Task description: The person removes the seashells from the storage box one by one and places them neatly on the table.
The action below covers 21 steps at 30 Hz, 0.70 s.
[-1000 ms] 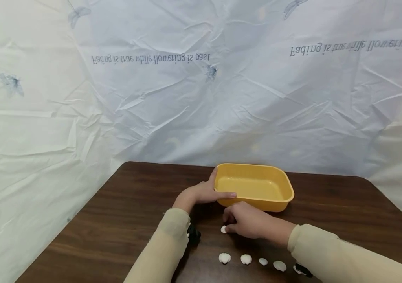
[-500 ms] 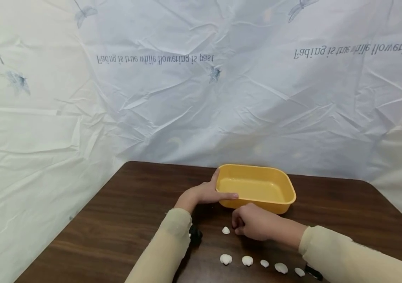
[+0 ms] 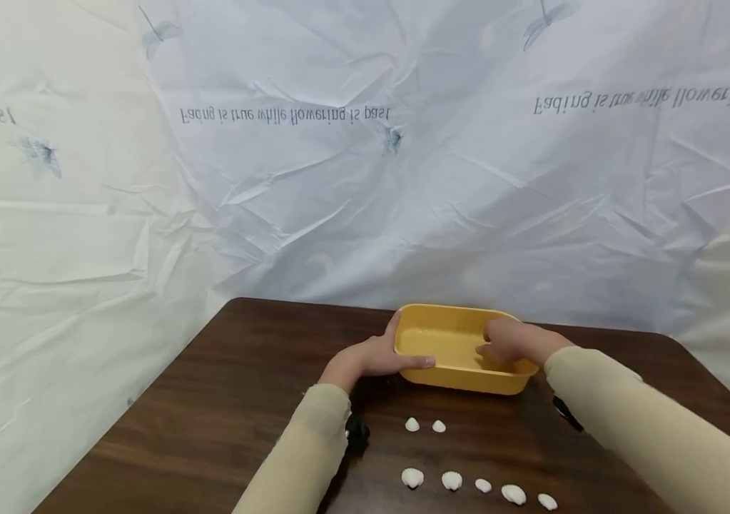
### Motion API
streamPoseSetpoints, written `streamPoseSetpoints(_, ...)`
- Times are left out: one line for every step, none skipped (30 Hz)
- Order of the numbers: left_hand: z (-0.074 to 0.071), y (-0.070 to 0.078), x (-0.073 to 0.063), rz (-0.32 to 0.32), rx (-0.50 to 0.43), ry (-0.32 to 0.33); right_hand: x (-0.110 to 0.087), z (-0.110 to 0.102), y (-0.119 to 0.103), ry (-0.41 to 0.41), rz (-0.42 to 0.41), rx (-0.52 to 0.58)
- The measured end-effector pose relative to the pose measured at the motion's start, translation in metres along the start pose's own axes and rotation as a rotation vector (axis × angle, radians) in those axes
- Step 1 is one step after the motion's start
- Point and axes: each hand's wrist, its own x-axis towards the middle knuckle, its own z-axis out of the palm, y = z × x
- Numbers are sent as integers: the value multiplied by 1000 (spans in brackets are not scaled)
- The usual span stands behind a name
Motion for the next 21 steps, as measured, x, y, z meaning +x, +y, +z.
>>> streamPoseSetpoints(2,0,0,0,2,3,3,5,4,-25,19,3)
streamPoseSetpoints(4,0,1,3,1,3,5,9,7,-38,34,6)
streamPoseSetpoints(5,0,3,8,-4,2,6,12,9,-38,38,-5)
streamPoseSetpoints(7,1,4,14,-9,0,6,14,10,-40,50,-5)
streamPoseSetpoints(7,2,5,20,-11,-3,5,15,9,-51,69,-6)
streamPoseSetpoints(8,2,6,24,-12,-7,3,14,9,-70,86,-9)
streamPoseSetpoints(8,3,7,24,-14,-9,2,13,8,-99,111,12)
streamPoseSetpoints(7,4,7,21,-14,-9,0,12,7,-131,132,38)
streamPoseSetpoints(6,5,8,19,-13,-7,-2,9,6,-163,154,60)
streamPoseSetpoints(5,5,8,15,-5,-4,-3,7,4,-198,172,92)
streamPoseSetpoints(4,5,8,13,1,-2,-4,4,2,-231,181,132)
streamPoseSetpoints(3,5,8,11,5,1,-4,2,-1,-260,186,178)
streamPoseSetpoints(2,5,8,8,10,2,-3,1,-4,-289,197,229)
streamPoseSetpoints(1,4,8,5,15,3,-3,0,-8,-308,195,262)
streamPoseSetpoints(1,3,8,3,21,3,-2,0,-12,-314,184,286)
streamPoseSetpoints(1,2,7,0,29,4,0,0,-17,-315,173,321)
streamPoseSetpoints(1,1,7,-5,33,5,2,1,-22,-309,167,348)
streamPoseSetpoints(1,0,6,-10,35,6,5,3,-29,-295,162,365)
streamPoseSetpoints(1,-2,6,-16,40,7,8,5,-35,-286,155,384)
streamPoseSetpoints(1,-3,5,-19,42,8,11,7,-42,-272,146,396)
streamPoseSetpoints(2,-5,4,-22,46,8,14,8,-48,-259,135,407)
